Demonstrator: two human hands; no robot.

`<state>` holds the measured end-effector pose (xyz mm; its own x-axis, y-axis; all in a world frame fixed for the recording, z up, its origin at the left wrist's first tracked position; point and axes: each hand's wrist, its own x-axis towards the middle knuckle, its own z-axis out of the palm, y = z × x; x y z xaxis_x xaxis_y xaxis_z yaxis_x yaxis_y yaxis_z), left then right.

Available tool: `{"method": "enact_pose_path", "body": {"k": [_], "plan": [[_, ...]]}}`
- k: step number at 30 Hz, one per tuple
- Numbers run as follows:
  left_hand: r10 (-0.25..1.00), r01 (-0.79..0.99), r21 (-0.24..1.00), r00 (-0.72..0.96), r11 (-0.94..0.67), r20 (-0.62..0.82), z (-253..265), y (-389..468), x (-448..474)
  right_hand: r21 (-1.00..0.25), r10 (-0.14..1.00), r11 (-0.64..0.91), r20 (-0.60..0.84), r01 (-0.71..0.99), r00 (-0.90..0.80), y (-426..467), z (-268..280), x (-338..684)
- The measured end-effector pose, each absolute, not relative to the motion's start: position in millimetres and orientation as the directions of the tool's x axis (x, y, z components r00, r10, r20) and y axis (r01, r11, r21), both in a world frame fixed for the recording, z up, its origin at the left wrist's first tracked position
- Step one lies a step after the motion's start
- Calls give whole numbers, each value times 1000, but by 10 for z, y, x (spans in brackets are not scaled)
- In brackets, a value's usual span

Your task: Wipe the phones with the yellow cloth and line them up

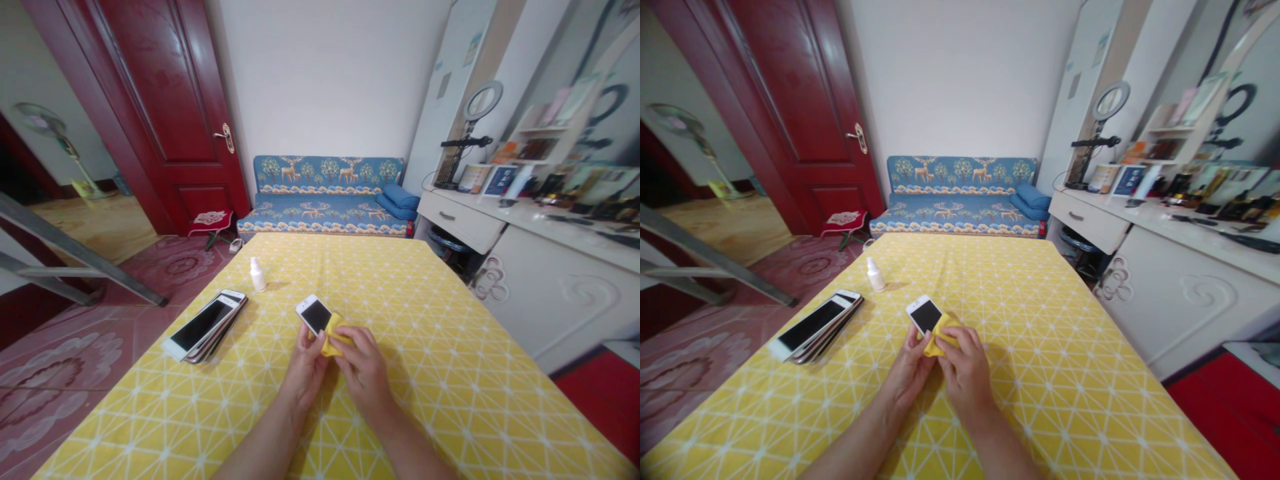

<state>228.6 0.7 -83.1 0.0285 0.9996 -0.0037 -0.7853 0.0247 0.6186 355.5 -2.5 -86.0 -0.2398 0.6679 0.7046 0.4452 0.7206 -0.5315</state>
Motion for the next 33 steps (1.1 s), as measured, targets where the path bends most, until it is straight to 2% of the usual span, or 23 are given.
{"method": "enact_pose_path", "body": {"k": [3, 5, 9, 11, 17, 22, 25, 29, 33], "plan": [[999, -802, 597, 5, 36, -53, -841, 19, 2256, -474, 628, 764, 702, 438, -336, -69, -831, 3494], [998, -805, 591, 14, 51, -67, -839, 23, 2251, -467, 619, 763, 725, 447, -300, -55, -847, 3501], [997, -809, 583, 38, 71, -68, -839, 32, 2265, -580, 673, 693, 733, 427, -96, -3, -937, 3575], [996, -814, 574, 70, 86, -49, -855, 40, 2265, -639, 708, 669, 703, 379, -63, -11, -965, 3595], [997, -793, 604, 54, 77, -57, -880, 34, 2237, -640, 697, 708, 703, 300, -145, -105, -911, 3527], [961, -794, 544, 192, 270, -197, -837, -28, 2292, -578, 642, 764, 722, 286, -256, -91, -892, 3460], [947, -793, 522, 224, 314, -229, -819, -61, 2349, -562, 636, 768, 723, 306, -268, -65, -921, 3450], [938, -744, 574, 233, 342, -257, -789, -107, 2419, -540, 630, 758, 752, 366, -196, -19, -943, 3480], [951, -648, 698, 248, 304, -185, -802, -161, 2434, -508, 605, 743, 789, 436, -111, 43, -936, 3570]]}}
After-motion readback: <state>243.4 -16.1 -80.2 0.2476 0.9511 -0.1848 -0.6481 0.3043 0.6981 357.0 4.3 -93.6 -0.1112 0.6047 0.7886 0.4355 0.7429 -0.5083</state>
